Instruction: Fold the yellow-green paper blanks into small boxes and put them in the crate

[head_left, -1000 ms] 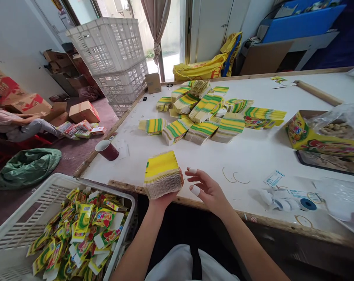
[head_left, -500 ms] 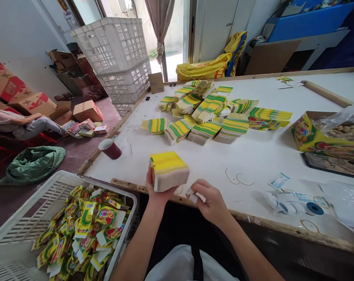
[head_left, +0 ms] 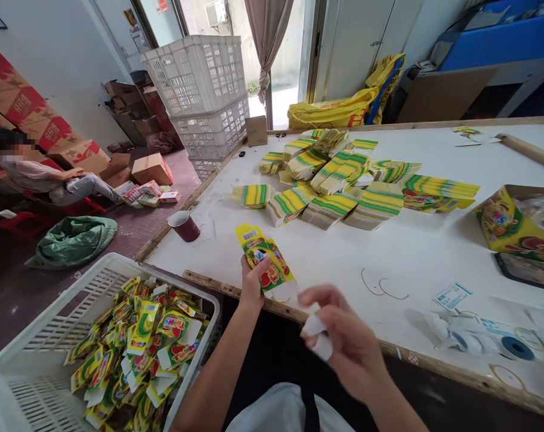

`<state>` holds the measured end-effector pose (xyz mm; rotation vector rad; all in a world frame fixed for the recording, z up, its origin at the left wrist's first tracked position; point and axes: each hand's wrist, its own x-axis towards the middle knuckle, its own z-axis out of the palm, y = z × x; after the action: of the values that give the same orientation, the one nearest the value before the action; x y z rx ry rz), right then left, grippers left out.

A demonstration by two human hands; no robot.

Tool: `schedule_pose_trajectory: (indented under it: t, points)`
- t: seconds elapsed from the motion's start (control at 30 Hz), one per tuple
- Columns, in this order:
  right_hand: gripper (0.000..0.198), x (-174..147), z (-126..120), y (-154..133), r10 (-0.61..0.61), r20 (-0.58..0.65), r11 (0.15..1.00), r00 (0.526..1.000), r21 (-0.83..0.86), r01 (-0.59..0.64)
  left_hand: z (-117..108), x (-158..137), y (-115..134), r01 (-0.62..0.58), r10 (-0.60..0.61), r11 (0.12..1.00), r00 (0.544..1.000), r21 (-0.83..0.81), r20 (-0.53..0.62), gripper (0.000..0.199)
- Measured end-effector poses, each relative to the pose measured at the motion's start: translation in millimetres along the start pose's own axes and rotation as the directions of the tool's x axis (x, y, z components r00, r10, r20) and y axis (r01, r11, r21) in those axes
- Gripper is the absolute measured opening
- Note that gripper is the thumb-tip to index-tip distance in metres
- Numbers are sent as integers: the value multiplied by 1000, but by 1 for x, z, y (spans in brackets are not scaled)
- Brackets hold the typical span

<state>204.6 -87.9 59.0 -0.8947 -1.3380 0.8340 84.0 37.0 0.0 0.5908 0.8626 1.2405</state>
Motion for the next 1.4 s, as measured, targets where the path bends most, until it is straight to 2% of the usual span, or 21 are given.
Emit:
schedule_pose_trajectory:
  t: [0.07,0.13,0.2,0.3,0.37,0.43,0.6,0.73,0.8,0.87,0.93,1.0,1.1,1.17,1.23,1.3,1.4]
  points:
    - [13,12,-13,3,61,-193,987,979,156,-31,-2,-2,4,33,-44,993,995,117,94,61]
    - [15,26,-31,8,149,-335,929,930,369,-16,-4,-3,12,54,-118,959,969,279,218,70]
    - [12,41,-54,17,234,-420,847,877,530,28,-2,-5,22,44,-214,902,911,430,354,80]
    - [17,56,-94,33,334,-543,770,770,629,110,5,-7,35,-32,-340,816,780,577,525,87]
    - [22,58,-122,43,336,-614,792,714,595,139,11,-7,39,-99,-396,764,709,638,584,91]
    - [24,54,-147,49,321,-678,824,661,544,159,17,-6,38,-168,-427,701,680,693,596,94]
    - [27,39,-192,54,274,-828,887,490,414,204,27,-1,26,-315,-419,539,704,781,573,100]
    - [28,36,-218,58,232,-903,935,363,310,174,34,2,25,-424,-416,415,698,805,583,99]
    - [30,38,-231,59,203,-926,959,318,254,127,38,1,29,-467,-457,385,653,796,604,98]
    - [32,40,-244,60,162,-943,980,289,187,60,42,0,34,-520,-518,372,571,769,636,97]
    - [29,39,-253,59,115,-949,993,294,112,-29,45,-1,38,-574,-560,355,501,738,659,97]
    - [23,33,-255,58,82,-932,988,353,31,-149,47,0,39,-606,-561,326,493,725,665,95]
    - [18,15,-240,58,104,-842,930,530,-106,-352,48,8,39,-626,-483,264,573,734,663,94]
    - [12,-1,-224,59,167,-744,858,647,-214,-468,48,17,39,-655,-432,184,616,733,659,94]
    - [8,-15,-209,60,230,-659,765,716,-332,-551,49,26,42,-696,-413,75,630,714,657,95]
    - [10,-25,-199,62,254,-627,657,736,-446,-607,49,33,47,-724,-410,-30,637,689,653,96]
    - [9,-31,-196,64,251,-638,492,728,-563,-664,50,40,56,-736,-393,-173,661,655,639,100]
